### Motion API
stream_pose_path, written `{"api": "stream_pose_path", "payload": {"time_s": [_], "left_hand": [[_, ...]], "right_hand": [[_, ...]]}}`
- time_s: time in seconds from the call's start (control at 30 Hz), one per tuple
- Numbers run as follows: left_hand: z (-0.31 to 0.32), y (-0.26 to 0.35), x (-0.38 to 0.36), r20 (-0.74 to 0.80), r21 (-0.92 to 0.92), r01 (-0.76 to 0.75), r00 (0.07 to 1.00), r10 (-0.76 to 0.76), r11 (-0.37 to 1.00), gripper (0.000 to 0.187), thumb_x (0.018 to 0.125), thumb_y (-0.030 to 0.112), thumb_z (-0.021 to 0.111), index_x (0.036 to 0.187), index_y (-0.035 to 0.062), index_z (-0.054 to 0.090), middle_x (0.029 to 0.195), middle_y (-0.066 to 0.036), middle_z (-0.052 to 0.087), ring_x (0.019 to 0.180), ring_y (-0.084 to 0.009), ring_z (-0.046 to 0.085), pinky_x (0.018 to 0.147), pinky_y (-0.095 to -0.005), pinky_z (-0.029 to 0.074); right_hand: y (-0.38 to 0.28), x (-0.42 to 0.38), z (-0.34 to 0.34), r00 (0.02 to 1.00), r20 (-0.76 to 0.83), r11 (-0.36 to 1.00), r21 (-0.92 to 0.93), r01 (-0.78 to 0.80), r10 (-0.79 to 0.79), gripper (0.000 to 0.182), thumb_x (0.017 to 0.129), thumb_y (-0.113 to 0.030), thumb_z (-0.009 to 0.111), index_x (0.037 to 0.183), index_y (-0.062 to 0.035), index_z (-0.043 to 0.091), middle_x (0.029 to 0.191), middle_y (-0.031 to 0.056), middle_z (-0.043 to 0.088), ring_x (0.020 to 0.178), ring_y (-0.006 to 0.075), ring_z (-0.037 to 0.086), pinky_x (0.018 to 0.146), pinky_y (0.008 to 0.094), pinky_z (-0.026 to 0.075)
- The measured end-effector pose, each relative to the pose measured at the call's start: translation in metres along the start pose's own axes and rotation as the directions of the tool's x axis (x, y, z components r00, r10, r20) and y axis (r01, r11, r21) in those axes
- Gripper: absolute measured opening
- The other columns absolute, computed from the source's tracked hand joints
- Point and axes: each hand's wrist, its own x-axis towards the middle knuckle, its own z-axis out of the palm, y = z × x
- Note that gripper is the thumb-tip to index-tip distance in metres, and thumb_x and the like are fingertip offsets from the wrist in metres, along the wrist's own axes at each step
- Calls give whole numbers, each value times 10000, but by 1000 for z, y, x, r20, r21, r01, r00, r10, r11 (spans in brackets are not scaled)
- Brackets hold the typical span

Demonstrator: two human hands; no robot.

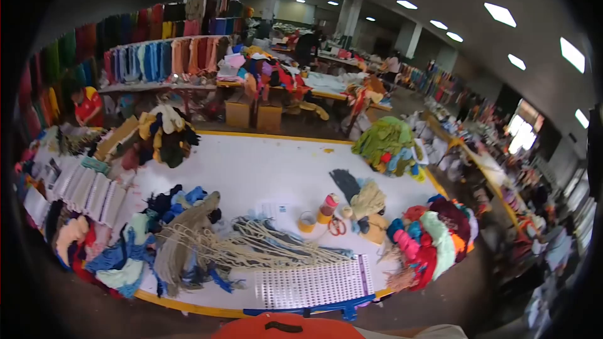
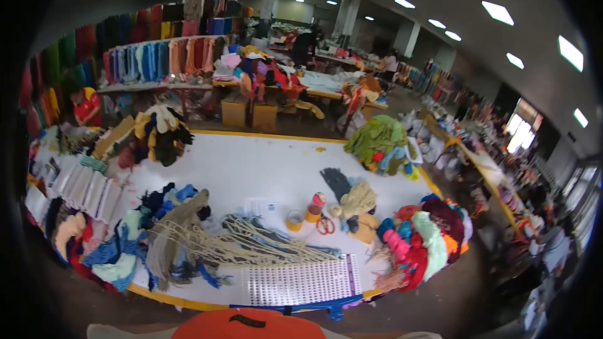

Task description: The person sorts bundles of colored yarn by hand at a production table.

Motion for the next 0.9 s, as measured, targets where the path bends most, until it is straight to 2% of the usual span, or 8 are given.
{"api": "stream_pose_path", "payload": {"time_s": [0.33,0.4,0.47,0.5,0.57,0.67,0.73,0.9], "left_hand": [[46,-94,-24,-38,-368,125,988,-150,921,547,953,332,557,1388,19,445,1393,-86,481,1233,-189,482,1018,-326,390],[104,-94,-90,72,-508,340,933,-354,792,551,948,332,572,1382,13,453,1384,-85,494,1223,-185,494,1011,-320,398],[130,-159,-80,569,-12,184,809,-144,983,525,867,340,652,1275,23,557,1227,-192,603,1146,-290,575,1001,-366,419],[107,-178,-44,548,-30,341,792,-270,940,561,854,352,656,1288,21,528,1316,-240,519,1225,-343,503,1036,-398,390],[104,-252,-6,-224,49,240,949,-224,969,607,840,311,673,1328,11,473,1343,-236,488,1248,-367,467,1057,-407,370],[65,-300,47,-543,251,533,769,-338,808,627,800,210,716,1317,20,416,1319,-194,486,1230,-385,460,1016,-461,395],[68,-347,64,-594,436,524,778,-203,732,608,782,184,732,1285,40,424,1296,-168,490,1204,-380,476,994,-490,401],[66,-392,69,-459,564,582,810,-364,586,633,823,129,659,1394,123,384,1303,-155,512,1218,-314,497,1067,-523,328]], "right_hand": [[-46,-54,5,951,128,946,-204,-251,280,525,913,-202,568,1384,-37,406,1385,178,449,1203,339,498,1002,404,408],[-56,-111,13,836,309,887,-246,-390,453,527,913,-201,568,1387,-37,404,1388,178,446,1203,339,498,1001,404,408],[-71,-161,27,699,423,816,-265,-513,577,529,914,-200,567,1389,-36,402,1392,177,444,1203,338,498,1001,405,408],[-68,-163,38,674,445,805,-260,-533,590,530,914,-199,567,1390,-36,401,1393,177,442,1203,338,498,1001,405,408],[-68,-166,50,642,458,782,-247,-571,614,532,914,-198,566,1392,-35,399,1397,177,440,1204,338,498,1001,405,408],[-78,-174,60,610,445,743,-235,-627,656,535,915,-197,566,1396,-35,396,1402,176,435,1204,338,498,1001,405,407],[-83,-178,60,595,424,716,-230,-659,683,537,915,-196,565,1398,-34,394,1405,176,433,1204,338,498,1000,405,407],[-90,-176,61,555,407,666,-213,-715,726,542,916,-193,564,1404,-33,389,1413,175,426,1204,337,497,1000,406,407]]}}
